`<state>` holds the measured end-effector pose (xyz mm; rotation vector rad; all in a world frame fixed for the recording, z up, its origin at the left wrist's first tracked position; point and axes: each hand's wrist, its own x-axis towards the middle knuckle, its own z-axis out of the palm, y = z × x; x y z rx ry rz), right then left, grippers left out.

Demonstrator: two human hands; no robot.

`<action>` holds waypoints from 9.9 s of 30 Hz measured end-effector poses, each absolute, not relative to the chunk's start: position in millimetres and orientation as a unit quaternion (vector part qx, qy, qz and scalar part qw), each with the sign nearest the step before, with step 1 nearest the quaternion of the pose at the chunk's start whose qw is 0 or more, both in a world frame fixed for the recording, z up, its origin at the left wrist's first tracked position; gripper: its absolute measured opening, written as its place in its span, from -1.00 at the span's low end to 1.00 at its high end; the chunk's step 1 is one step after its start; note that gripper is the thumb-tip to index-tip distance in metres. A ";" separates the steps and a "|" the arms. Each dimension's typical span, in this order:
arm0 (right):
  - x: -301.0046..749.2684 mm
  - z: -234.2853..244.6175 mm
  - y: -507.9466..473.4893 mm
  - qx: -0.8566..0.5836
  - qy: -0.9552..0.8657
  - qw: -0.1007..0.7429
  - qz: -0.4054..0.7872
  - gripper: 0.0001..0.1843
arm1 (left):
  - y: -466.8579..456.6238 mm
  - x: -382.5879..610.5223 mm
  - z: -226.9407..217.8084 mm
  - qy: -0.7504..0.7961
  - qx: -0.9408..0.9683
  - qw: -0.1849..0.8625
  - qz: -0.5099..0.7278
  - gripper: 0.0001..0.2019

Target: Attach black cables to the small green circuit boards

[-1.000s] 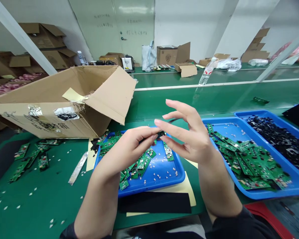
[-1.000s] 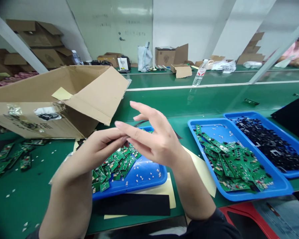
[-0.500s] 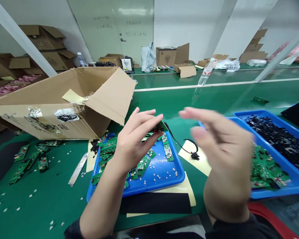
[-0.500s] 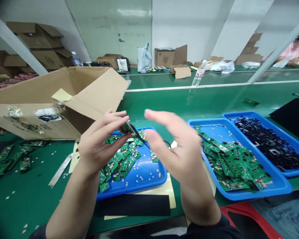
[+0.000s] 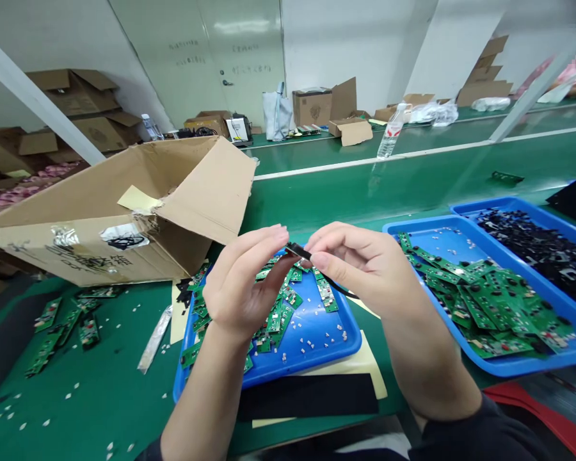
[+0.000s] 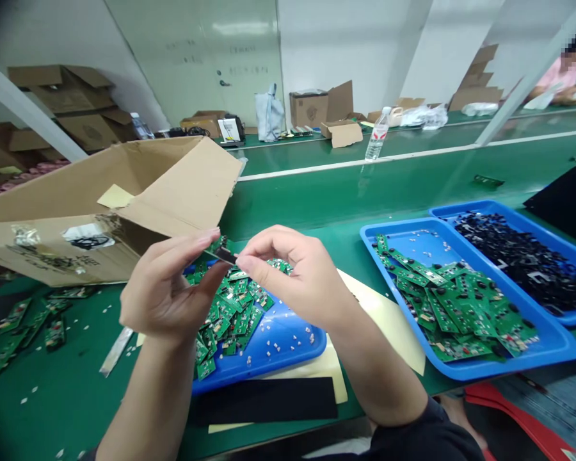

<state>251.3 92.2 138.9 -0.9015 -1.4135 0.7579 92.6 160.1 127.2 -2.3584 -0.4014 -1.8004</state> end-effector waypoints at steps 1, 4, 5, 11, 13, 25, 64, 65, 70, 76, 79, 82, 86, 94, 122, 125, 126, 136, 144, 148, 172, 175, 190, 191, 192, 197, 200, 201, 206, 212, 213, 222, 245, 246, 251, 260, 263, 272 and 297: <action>250.4 139.1 92.5 -0.387 -0.598 0.606 0.354 -0.93 | 160.2 92.2 125.9 -0.132 -0.788 0.057 -0.599 -0.57; 248.3 139.5 92.9 -0.402 -0.573 0.610 0.372 -0.92 | 159.2 91.5 122.1 -0.135 -0.794 0.014 -0.592 -0.56; 247.8 139.5 92.9 -0.411 -0.574 0.613 0.354 -0.92 | 158.6 91.4 120.9 -0.141 -0.795 0.001 -0.589 -0.56; 244.5 136.7 92.6 -0.411 -0.633 0.628 0.189 -0.91 | 152.1 96.1 116.5 -0.163 -0.783 -0.133 -0.585 -0.62; 242.6 136.0 92.9 -0.410 -0.640 0.632 0.152 -0.86 | 149.0 99.1 117.8 -0.164 -0.770 -0.183 -0.590 -0.57; 247.8 136.1 97.2 -0.409 -0.693 0.594 -0.018 -0.89 | 130.6 99.6 134.5 -0.233 -0.769 -0.306 -0.510 -0.56; 250.0 130.7 69.6 -0.418 -0.583 0.605 0.345 -0.59 | 126.0 113.7 130.5 -0.223 -0.649 -0.397 -0.610 -0.80; 249.1 127.9 66.7 -0.417 -0.573 0.615 0.346 -0.60 | 126.4 113.2 132.1 -0.227 -0.661 -0.388 -0.601 -0.80; 251.2 107.1 47.6 -0.460 -0.515 0.646 0.326 -0.59 | 138.5 114.3 130.0 -0.222 -0.800 -0.256 -0.496 -0.89; 274.1 66.5 16.5 -0.547 -0.467 0.614 0.326 -0.61 | 126.7 143.6 89.6 -0.140 -0.870 -0.181 -0.438 -0.75; 307.3 48.2 -1.7 -0.651 -0.461 0.561 0.221 -0.59 | 114.9 151.4 69.0 -0.185 -0.909 -0.213 -0.308 -0.56; 358.8 36.1 -18.4 -0.789 -0.406 0.459 0.045 -0.55 | 113.7 142.3 55.4 -0.264 -0.936 -0.180 -0.150 -0.54; 421.2 28.3 -27.5 -0.881 -0.344 0.324 -0.014 -0.47 | 132.1 119.2 45.7 -0.388 -0.906 -0.137 -0.098 -0.70; 427.1 36.8 -23.9 -0.902 -0.311 0.284 -0.092 -0.37 | 192.2 119.1 42.9 -0.541 -0.837 -0.057 -0.060 -0.65; 268.6 111.2 94.2 -0.512 -0.610 0.604 -0.044 -0.92 | 170.2 89.7 125.1 -0.363 -0.665 -0.465 -0.459 -0.73; 262.5 116.4 100.6 -0.495 -0.608 0.620 -0.028 -0.93 | 160.8 94.1 132.1 -0.321 -0.574 -0.550 -0.515 -0.73; 260.9 117.2 102.5 -0.491 -0.611 0.621 -0.026 -0.93 | 157.9 95.3 134.0 -0.307 -0.545 -0.581 -0.521 -0.72; 240.6 120.1 115.9 -0.478 -0.648 0.593 0.010 -0.82 | 146.9 98.8 138.3 -0.282 -0.520 -0.610 -0.527 -0.68; 241.6 115.7 123.9 -0.473 -0.663 0.576 0.061 -0.76 | 149.2 101.5 133.5 -0.290 -0.525 -0.609 -0.519 -0.80; 245.6 113.2 124.9 -0.485 -0.670 0.554 0.094 -0.78 | 152.5 98.7 133.2 -0.294 -0.527 -0.652 -0.460 -0.73; 273.1 122.3 116.3 -0.548 -0.680 0.486 0.041 -0.90 | 157.5 89.9 137.2 -0.321 -0.590 -0.615 -0.412 -0.71; 270.4 124.2 112.8 -0.550 -0.673 0.494 -0.001 -0.90 | 158.7 90.7 136.1 -0.342 -0.595 -0.568 -0.454 -0.71; 245.4 124.5 109.2 -0.518 -0.693 0.477 -0.151 -0.85 | 148.2 105.5 131.1 -0.325 -0.552 -0.593 -0.488 -0.78; 245.2 124.6 109.0 -0.518 -0.693 0.475 -0.158 -0.85 | 147.6 106.1 131.2 -0.327 -0.554 -0.587 -0.491 -0.77; 244.7 124.6 108.9 -0.519 -0.693 0.472 -0.166 -0.85 | 146.9 106.9 131.0 -0.330 -0.558 -0.579 -0.495 -0.76; 236.7 122.4 109.9 -0.534 -0.678 0.472 -0.180 -0.86 | 144.1 112.2 128.2 -0.338 -0.579 -0.532 -0.518 -0.75; 231.8 120.7 111.0 -0.545 -0.665 0.478 -0.179 -0.87 | 143.0 113.8 127.1 -0.326 -0.584 -0.529 -0.522 -0.76; 230.9 120.4 111.2 -0.547 -0.663 0.478 -0.180 -0.87 | 142.7 114.1 127.0 -0.323 -0.584 -0.530 -0.523 -0.76; 230.2 119.5 111.2 -0.552 -0.661 0.475 -0.179 -0.87 | 141.3 115.1 126.4 -0.315 -0.582 -0.530 -0.531 -0.78; 228.5 118.2 111.5 -0.554 -0.654 0.482 -0.180 -0.88 | 140.6 117.9 124.9 -0.306 -0.576 -0.530 -0.542 -0.80; 227.9 117.8 111.7 -0.554 -0.652 0.484 -0.183 -0.88 | 140.7 118.4 124.6 -0.306 -0.573 -0.530 -0.545 -0.80; 222.2 114.3 113.3 -0.553 -0.632 0.487 -0.238 -0.90 | 142.0 122.4 120.3 -0.297 -0.531 -0.531 -0.589 -0.81; 234.9 116.6 119.4 -0.509 -0.651 0.495 -0.270 -0.87 | 153.2 106.9 129.4 -0.297 -0.591 -0.543 -0.517 -0.85; 236.2 117.1 118.8 -0.504 -0.657 0.493 -0.267 -0.87 | 154.5 105.6 129.5 -0.286 -0.596 -0.552 -0.509 -0.86; 245.7 122.5 117.9 -0.496 -0.672 0.491 -0.248 -0.75 | 159.0 100.0 128.3 -0.273 -0.614 -0.556 -0.489 -0.85; 284.3 126.3 119.0 -0.435 -0.557 0.682 -0.187 -0.64 | 153.6 99.0 129.6 -0.296 -0.627 -0.501 -0.519 -0.86; 290.5 128.3 114.2 -0.425 -0.526 0.732 -0.083 -0.70 | 153.8 98.0 127.8 -0.294 -0.686 -0.412 -0.523 -0.86; 269.7 139.5 101.6 -0.511 -0.639 0.531 0.219 -0.85 | 154.4 98.3 128.9 -0.184 -0.817 -0.246 -0.488 -0.82; 280.0 140.5 98.6 -0.453 -0.594 0.635 0.196 -0.55 | 162.3 99.7 118.9 -0.167 -0.817 -0.133 -0.536 -0.64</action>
